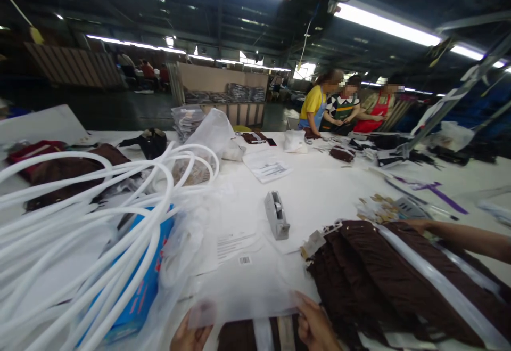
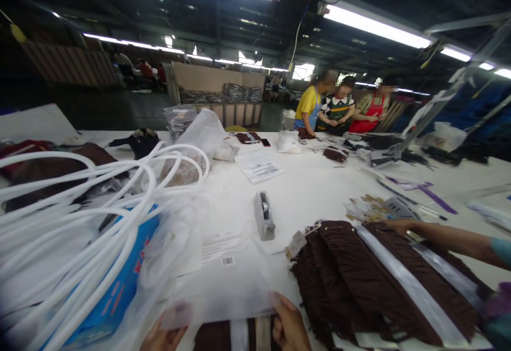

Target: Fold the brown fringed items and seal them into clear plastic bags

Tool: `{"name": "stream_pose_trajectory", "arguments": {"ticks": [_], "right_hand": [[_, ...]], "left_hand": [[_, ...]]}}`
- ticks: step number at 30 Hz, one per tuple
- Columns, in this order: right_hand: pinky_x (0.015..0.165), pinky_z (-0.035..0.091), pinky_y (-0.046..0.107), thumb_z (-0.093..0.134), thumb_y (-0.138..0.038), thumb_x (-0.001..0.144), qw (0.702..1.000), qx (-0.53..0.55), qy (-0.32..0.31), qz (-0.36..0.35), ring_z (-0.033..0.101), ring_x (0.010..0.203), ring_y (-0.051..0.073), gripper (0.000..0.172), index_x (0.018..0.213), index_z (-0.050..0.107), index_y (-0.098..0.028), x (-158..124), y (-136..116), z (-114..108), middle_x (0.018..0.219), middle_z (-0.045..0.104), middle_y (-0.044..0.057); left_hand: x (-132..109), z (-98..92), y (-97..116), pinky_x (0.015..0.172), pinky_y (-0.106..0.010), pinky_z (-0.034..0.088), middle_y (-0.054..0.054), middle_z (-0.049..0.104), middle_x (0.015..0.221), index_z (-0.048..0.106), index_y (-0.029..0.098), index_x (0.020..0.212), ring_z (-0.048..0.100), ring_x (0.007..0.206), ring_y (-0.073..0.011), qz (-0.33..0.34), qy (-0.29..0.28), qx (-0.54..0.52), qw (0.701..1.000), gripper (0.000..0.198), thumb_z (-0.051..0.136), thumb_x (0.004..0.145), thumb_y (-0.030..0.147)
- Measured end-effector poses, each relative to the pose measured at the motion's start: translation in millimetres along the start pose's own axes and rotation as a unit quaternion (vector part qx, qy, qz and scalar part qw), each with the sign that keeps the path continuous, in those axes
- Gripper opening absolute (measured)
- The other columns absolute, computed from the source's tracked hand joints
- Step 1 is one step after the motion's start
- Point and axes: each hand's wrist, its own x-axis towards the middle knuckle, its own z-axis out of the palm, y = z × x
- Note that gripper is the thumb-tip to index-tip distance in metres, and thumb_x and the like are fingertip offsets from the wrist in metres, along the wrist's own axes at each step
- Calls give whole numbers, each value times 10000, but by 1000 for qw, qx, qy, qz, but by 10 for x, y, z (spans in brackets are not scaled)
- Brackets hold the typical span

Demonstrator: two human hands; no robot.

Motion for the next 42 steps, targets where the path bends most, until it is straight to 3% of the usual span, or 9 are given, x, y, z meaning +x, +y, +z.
{"name": "stream_pose_trajectory", "arguments": {"ticks": [2,6,11,16,21,25,30,36,42], "right_hand": [[341,351,158,882,-338,328,997,27,-44,-48,458,372,87,488,716,619,-202,-120,-205,134,464,539,-51],[630,584,312,893,-348,422,991,27,-91,-93,636,653,169,459,717,564,-223,-107,-561,425,716,670,-7],[757,505,255,882,-356,504,971,-53,-124,-195,568,765,140,438,774,571,-208,185,-752,629,776,627,-47],[604,362,234,800,-302,541,944,-208,-103,-233,449,644,134,270,700,617,-181,501,-479,415,636,533,-57],[563,302,235,683,-301,586,925,-305,-90,-207,409,605,134,173,658,575,-187,713,-110,149,594,477,-58],[588,369,241,664,-381,608,919,-324,-129,-181,476,652,154,251,726,533,-202,853,-50,241,667,538,-40],[643,445,272,691,-414,592,898,-365,-201,-143,546,688,181,288,730,569,-192,998,-3,390,706,619,-10],[776,475,325,606,-393,720,857,-424,-262,-131,610,818,233,237,809,688,-189,816,-88,236,828,712,31],[742,500,326,538,-318,708,857,-444,-253,-72,608,717,218,243,838,705,-198,633,-117,-85,736,700,6]], "left_hand": [[-135,195,117,800,-424,597,-66,733,851,602,203,901,705,859,-283,78,17,87,993,481,794,524,432],[-278,613,390,602,-287,460,29,520,641,533,201,708,496,608,-144,298,44,303,904,352,638,727,537],[-81,793,617,777,-298,426,22,433,677,470,219,630,439,715,-154,379,4,375,846,352,558,800,515],[224,656,418,946,-380,446,-48,630,786,633,208,701,581,864,-225,332,-72,425,839,144,698,628,313],[419,538,-4,550,-312,498,18,534,532,608,134,945,528,491,-168,219,-16,398,891,247,513,737,226],[496,703,-158,640,-277,538,0,629,716,526,149,1055,626,642,-149,195,-37,373,906,310,570,775,276],[461,837,-228,751,-306,510,24,581,714,559,211,757,579,722,-167,216,-137,452,855,161,616,764,362],[159,529,-262,919,-431,450,-83,646,994,616,215,998,588,932,-249,208,-186,536,797,312,435,914,455],[-72,330,-257,918,-375,475,-56,686,956,638,220,933,617,924,-222,150,-204,548,797,391,346,966,479]]}}
